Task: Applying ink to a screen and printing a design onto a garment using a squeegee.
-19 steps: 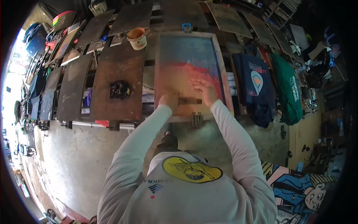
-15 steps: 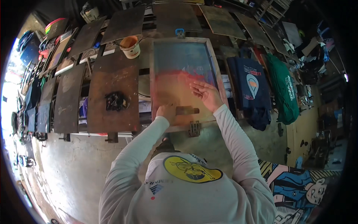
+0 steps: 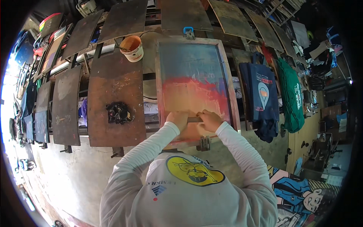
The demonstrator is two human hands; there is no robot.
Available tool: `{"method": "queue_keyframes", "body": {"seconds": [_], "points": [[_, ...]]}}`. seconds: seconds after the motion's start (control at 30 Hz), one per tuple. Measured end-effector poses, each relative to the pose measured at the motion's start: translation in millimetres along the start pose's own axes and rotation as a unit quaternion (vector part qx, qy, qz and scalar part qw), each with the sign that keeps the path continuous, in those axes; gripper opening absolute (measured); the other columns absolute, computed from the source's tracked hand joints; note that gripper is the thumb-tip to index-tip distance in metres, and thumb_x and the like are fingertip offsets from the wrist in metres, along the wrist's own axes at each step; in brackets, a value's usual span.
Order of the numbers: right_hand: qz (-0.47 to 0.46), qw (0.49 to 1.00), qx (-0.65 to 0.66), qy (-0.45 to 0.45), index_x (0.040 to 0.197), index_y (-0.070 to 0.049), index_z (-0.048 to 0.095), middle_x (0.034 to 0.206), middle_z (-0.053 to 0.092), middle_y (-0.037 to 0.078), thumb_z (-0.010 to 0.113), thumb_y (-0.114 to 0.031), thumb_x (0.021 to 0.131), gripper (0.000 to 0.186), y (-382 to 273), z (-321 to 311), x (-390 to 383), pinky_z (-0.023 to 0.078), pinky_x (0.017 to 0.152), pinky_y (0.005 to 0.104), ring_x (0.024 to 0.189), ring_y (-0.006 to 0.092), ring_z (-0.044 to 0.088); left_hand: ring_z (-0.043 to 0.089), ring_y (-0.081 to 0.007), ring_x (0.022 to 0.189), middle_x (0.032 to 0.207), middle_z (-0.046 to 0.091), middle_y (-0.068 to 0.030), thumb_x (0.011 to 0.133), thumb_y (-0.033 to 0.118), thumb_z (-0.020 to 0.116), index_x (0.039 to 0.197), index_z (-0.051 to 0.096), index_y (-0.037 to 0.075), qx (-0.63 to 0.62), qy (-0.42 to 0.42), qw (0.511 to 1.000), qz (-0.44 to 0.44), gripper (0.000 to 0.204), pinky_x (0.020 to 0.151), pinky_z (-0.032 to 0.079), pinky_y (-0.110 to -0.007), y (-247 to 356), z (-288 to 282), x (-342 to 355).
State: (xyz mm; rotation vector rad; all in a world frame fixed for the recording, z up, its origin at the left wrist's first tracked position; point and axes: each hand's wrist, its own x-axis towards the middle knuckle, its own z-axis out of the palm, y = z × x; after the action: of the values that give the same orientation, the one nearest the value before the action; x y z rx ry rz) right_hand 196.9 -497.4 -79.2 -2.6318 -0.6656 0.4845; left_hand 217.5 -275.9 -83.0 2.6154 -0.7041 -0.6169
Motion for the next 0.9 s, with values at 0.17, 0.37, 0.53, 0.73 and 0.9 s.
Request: {"method": "queue_keyframes", "body": {"seconds": [0.17, 0.37, 0.53, 0.73, 0.9], "points": [[0.073, 0.991, -0.103, -0.034, 0.087, -0.004, 0.067, 0.093, 0.069, 0.021, 0.066, -0.010, 0.074, 0.015, -7.9, -37.3, 47.9, 0.054, 0.074, 0.0504, 0.086, 0.0403, 0.067, 0.070, -0.0364, 0.096, 0.100, 0.072, -0.0197, 0.081, 0.022, 0.067, 0.107, 0.070, 0.011, -0.009, 0.018, 1.000, 0.023, 0.028, 0.083, 0.057, -0.044, -22.7, -26.8, 37.6], [0.080, 0.978, -0.172, 0.091, 0.096, -0.011, 0.073, 0.099, 0.072, 0.016, 0.071, -0.018, 0.076, 0.021, 35.2, -78.4, 153.0, 0.057, 0.080, 0.0477, 0.093, 0.0364, 0.070, 0.069, -0.0351, 0.102, 0.110, 0.071, -0.0174, 0.081, 0.026, 0.072, 0.107, 0.072, 0.009, 0.070, 0.060, 0.994, -0.058, 0.031, 0.088, 0.056, -0.044, -42.7, -105.8, 115.2], [0.127, 0.979, -0.122, 0.099, 0.095, -0.015, 0.075, 0.096, 0.072, 0.016, 0.069, -0.018, 0.078, 0.019, 49.9, -63.1, 191.3, 0.056, 0.081, 0.0480, 0.093, 0.0387, 0.069, 0.068, -0.0325, 0.106, 0.114, 0.071, -0.0156, 0.078, 0.025, 0.074, 0.110, 0.071, 0.006, 0.113, 0.030, 0.991, -0.070, 0.037, 0.090, 0.056, -0.043, -63.6, -106.7, 147.8], [0.158, 0.974, -0.120, 0.113, 0.093, -0.015, 0.076, 0.094, 0.073, 0.016, 0.070, -0.026, 0.078, 0.020, 37.4, -57.3, 183.4, 0.056, 0.082, 0.0480, 0.091, 0.0377, 0.070, 0.068, -0.0333, 0.107, 0.113, 0.071, -0.0179, 0.078, 0.023, 0.072, 0.107, 0.073, 0.006, 0.105, 0.020, 0.991, -0.082, 0.034, 0.092, 0.055, -0.044, -60.9, -102.7, 135.8], [0.109, 0.984, -0.075, 0.122, 0.088, -0.009, 0.070, 0.092, 0.071, 0.016, 0.071, -0.025, 0.076, 0.020, 43.1, 6.7, 105.9, 0.056, 0.075, 0.0485, 0.086, 0.0368, 0.069, 0.068, -0.0340, 0.105, 0.111, 0.071, -0.0188, 0.078, 0.019, 0.068, 0.107, 0.072, 0.005, 0.036, 0.032, 0.999, -0.009, 0.032, 0.090, 0.056, -0.045, -30.3, -48.5, 76.5]]}}
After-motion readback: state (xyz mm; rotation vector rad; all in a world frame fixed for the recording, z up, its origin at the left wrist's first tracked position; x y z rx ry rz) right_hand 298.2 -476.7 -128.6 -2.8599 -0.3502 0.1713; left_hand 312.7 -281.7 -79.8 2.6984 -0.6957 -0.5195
